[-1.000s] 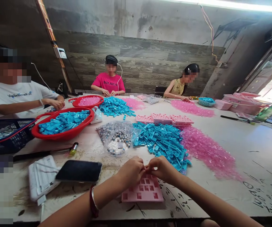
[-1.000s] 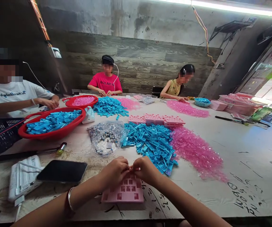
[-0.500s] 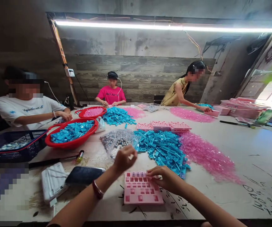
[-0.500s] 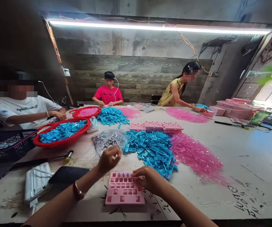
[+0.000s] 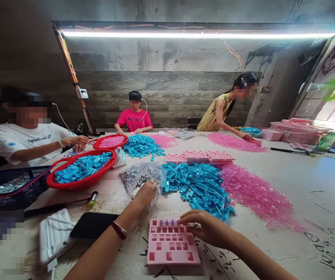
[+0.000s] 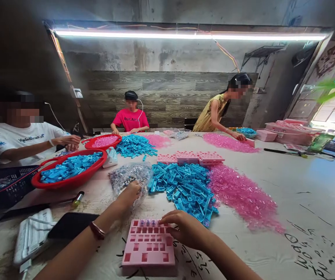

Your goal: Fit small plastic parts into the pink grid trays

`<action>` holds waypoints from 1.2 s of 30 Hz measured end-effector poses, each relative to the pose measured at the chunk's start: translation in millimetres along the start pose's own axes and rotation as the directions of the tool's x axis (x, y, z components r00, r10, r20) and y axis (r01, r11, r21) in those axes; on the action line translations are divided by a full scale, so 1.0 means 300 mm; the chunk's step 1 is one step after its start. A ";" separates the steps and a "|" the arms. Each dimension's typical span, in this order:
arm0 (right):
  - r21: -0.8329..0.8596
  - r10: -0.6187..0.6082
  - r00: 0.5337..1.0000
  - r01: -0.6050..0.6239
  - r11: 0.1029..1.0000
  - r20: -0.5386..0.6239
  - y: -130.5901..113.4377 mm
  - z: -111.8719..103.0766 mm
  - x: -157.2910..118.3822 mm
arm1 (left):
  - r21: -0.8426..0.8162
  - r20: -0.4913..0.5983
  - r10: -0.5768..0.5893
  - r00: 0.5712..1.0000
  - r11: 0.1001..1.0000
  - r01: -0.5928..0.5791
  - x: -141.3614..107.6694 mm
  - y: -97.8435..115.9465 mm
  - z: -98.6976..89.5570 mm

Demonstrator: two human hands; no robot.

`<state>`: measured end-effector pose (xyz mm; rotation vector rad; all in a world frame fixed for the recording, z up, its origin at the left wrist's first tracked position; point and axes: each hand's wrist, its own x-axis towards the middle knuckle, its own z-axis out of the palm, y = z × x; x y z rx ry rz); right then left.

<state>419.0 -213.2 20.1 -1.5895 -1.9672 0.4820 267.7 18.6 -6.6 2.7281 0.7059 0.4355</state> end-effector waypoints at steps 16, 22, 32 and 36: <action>-0.023 0.042 0.999 -0.043 0.999 -0.007 0.013 -0.010 -0.007 | 0.019 -0.012 0.039 0.999 0.999 -0.039 -0.035 0.043 -0.035; -0.095 0.054 0.989 -0.067 0.993 -0.134 0.085 0.025 -0.010 | -0.078 -0.118 -0.017 0.993 0.997 0.008 -0.022 0.034 -0.059; -0.266 -0.287 0.840 0.177 0.948 -0.461 -0.089 0.001 0.007 | -0.961 0.202 -0.083 0.976 0.173 0.214 -0.148 0.311 -0.100; -0.295 -0.354 0.829 0.240 0.925 -0.434 -0.105 0.025 0.021 | -0.941 0.339 -0.029 0.940 -0.031 0.338 -0.180 0.344 -0.038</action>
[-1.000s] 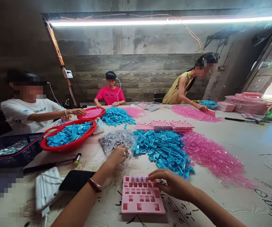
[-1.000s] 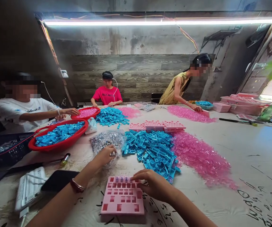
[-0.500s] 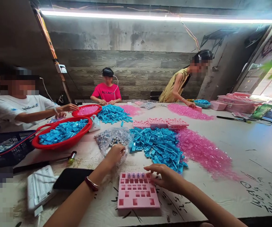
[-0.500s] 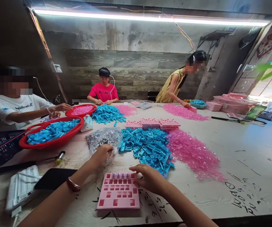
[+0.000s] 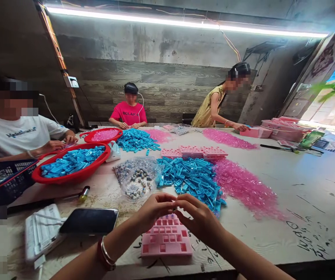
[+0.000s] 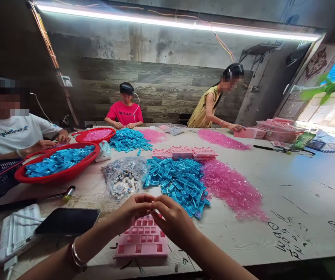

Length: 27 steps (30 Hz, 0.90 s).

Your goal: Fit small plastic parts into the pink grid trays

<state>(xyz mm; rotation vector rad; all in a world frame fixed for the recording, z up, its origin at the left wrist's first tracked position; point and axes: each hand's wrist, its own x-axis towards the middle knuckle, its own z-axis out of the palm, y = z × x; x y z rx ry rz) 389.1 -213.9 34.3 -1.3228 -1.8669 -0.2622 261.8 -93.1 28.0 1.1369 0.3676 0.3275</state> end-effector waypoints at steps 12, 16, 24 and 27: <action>0.118 0.150 0.988 -0.152 0.981 0.031 0.051 0.033 -0.026 | 0.277 -0.045 0.140 0.989 0.953 -0.123 0.016 -0.047 -0.037; 0.308 0.430 0.887 -0.463 0.831 0.170 0.089 0.038 -0.073 | 0.782 0.215 0.376 0.901 0.487 -0.390 0.036 -0.066 -0.095; 0.171 0.526 0.785 -0.596 0.784 0.327 0.105 0.036 -0.126 | 0.882 0.354 0.271 0.895 0.221 -0.416 0.049 -0.098 -0.111; 0.160 0.452 0.831 -0.519 0.840 0.326 0.102 0.025 -0.124 | 0.894 0.351 0.263 0.899 0.192 -0.405 0.045 -0.096 -0.105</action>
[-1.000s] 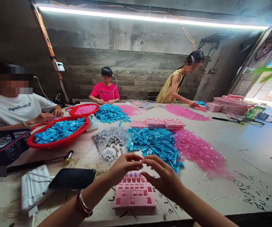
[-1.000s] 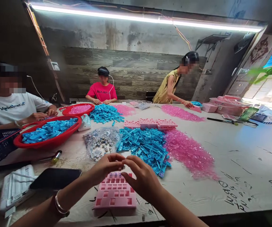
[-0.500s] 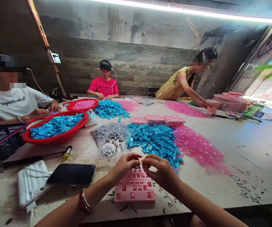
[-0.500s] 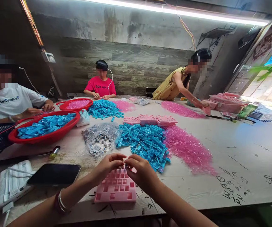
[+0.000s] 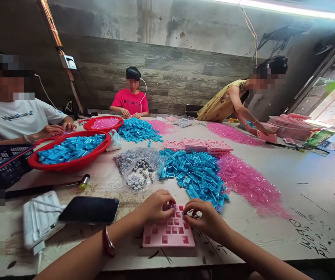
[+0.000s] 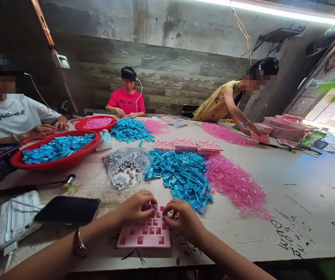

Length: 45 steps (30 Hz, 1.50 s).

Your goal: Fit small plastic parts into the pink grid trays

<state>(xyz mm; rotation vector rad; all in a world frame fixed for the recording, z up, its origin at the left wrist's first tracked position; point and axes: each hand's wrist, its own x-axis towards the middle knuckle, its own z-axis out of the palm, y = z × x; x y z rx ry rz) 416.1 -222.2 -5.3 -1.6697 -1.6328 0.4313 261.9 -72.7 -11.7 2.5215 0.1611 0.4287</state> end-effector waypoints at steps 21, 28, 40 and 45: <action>-0.072 0.001 0.999 0.001 0.997 0.037 0.007 -0.033 0.026 | 0.024 0.042 -0.038 0.998 0.999 0.037 -0.002 0.022 -0.011; -0.548 0.234 0.893 -0.425 0.721 -0.385 0.222 -0.286 0.019 | 0.016 0.044 -0.020 0.999 1.000 0.020 -0.001 0.024 -0.021; -0.555 0.250 0.926 -0.370 0.745 -0.282 0.331 -0.315 -0.054 | 0.017 0.053 -0.035 0.998 0.999 0.035 0.000 0.034 -0.027; -0.567 0.226 0.929 -0.359 0.741 -0.293 0.332 -0.321 -0.051 | 0.019 0.050 -0.036 0.998 0.999 0.035 0.000 0.028 -0.023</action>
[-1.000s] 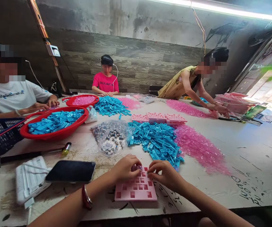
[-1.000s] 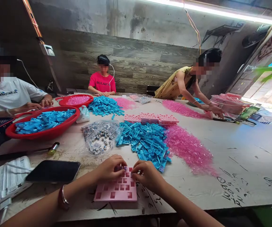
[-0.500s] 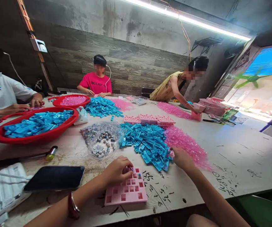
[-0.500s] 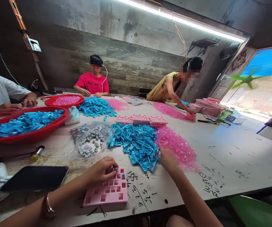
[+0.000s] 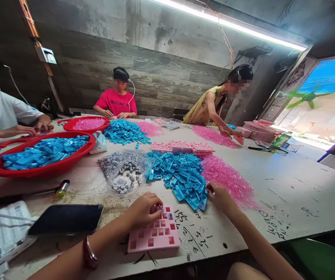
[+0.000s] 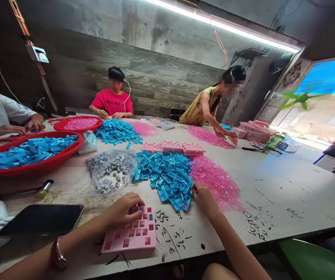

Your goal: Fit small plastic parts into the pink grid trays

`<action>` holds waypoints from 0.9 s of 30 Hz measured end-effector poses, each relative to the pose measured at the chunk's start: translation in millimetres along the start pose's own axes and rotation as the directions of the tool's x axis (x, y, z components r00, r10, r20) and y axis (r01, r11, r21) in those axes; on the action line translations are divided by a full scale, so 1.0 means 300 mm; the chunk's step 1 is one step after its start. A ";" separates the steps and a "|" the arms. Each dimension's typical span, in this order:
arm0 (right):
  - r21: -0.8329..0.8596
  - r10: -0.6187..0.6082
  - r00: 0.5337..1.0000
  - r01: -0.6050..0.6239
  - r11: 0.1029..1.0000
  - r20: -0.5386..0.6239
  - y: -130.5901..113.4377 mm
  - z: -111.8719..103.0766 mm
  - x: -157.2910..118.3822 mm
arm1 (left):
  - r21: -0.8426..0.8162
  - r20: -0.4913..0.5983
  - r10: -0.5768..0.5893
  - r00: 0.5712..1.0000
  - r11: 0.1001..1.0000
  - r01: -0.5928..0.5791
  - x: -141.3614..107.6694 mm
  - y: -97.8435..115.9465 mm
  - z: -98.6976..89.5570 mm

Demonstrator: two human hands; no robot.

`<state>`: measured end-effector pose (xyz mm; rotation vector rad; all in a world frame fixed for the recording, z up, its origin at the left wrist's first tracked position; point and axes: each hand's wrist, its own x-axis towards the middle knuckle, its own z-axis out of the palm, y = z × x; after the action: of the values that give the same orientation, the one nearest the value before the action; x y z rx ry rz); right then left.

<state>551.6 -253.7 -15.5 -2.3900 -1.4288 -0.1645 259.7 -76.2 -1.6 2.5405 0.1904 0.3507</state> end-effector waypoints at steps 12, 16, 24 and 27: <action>-0.056 0.121 0.990 -0.125 0.991 -0.067 -0.012 -0.023 -0.019 | 0.004 -0.012 0.013 1.000 1.000 -0.013 -0.002 -0.003 0.006; 0.112 -0.007 0.995 0.018 0.994 -0.095 -0.125 -0.064 -0.014 | 0.026 -0.003 0.023 1.000 0.999 -0.023 0.003 -0.013 0.005; 0.422 -0.375 0.925 0.316 0.850 0.062 -0.414 0.007 -0.076 | 0.059 0.015 -0.040 0.999 0.997 0.039 0.012 -0.043 -0.019; 0.430 -0.385 0.921 0.328 0.841 0.051 -0.438 0.042 -0.087 | 0.054 0.017 -0.038 0.999 0.998 0.037 0.013 -0.046 -0.023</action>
<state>423.4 -214.6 -3.2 -1.8050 -1.7615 0.2001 260.4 -60.3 -2.8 2.5882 0.2430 0.3125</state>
